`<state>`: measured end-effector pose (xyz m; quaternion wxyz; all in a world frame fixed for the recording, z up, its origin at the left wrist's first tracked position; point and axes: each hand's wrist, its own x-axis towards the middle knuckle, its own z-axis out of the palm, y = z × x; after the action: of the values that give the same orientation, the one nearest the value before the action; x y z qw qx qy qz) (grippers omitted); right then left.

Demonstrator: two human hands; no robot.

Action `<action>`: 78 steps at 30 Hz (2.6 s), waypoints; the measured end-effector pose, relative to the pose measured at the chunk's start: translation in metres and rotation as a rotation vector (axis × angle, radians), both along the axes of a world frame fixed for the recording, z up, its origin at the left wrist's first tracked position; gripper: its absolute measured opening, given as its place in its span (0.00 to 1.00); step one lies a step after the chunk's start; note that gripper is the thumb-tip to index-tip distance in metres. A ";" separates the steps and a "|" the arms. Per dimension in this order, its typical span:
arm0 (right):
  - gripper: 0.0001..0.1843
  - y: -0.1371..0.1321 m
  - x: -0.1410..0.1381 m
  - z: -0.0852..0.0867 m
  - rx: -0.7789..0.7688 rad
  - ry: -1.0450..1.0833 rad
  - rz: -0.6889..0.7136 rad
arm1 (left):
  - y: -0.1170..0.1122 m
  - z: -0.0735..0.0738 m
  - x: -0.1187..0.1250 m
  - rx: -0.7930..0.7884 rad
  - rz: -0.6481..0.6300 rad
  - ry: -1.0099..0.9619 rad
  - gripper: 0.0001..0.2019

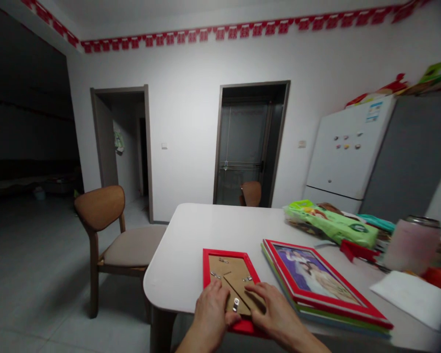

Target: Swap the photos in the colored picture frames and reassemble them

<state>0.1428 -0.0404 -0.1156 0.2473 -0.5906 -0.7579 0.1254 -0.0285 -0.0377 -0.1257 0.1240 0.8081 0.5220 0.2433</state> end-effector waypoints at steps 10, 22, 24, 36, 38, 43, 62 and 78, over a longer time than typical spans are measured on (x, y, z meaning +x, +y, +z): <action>0.17 0.005 0.003 -0.011 0.085 -0.126 0.042 | 0.002 -0.004 -0.012 -0.007 -0.051 0.037 0.11; 0.16 0.039 0.002 -0.013 0.110 -0.245 -0.009 | -0.004 -0.017 -0.016 -0.051 -0.061 0.022 0.37; 0.16 0.041 0.002 -0.013 0.108 -0.202 0.000 | -0.004 -0.015 -0.016 -0.055 -0.060 0.022 0.38; 0.19 0.041 0.004 -0.012 0.080 -0.137 0.003 | -0.006 -0.010 -0.014 -0.051 -0.056 0.026 0.37; 0.18 0.035 0.002 -0.010 0.099 -0.159 -0.003 | -0.006 -0.011 -0.014 -0.048 -0.061 0.021 0.36; 0.17 0.006 -0.014 0.001 0.140 -0.166 0.223 | -0.005 -0.015 -0.015 -0.039 -0.078 0.009 0.28; 0.20 0.011 -0.026 0.003 0.087 -0.118 0.314 | -0.004 -0.020 -0.017 -0.011 -0.094 -0.061 0.34; 0.13 0.060 -0.055 -0.009 0.125 -0.214 0.322 | -0.012 -0.018 -0.018 -0.078 -0.104 -0.060 0.35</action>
<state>0.0882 0.0199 -0.1246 0.1783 -0.4552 -0.8707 0.0528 -0.0468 -0.0498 -0.1439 0.1832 0.8211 0.4844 0.2400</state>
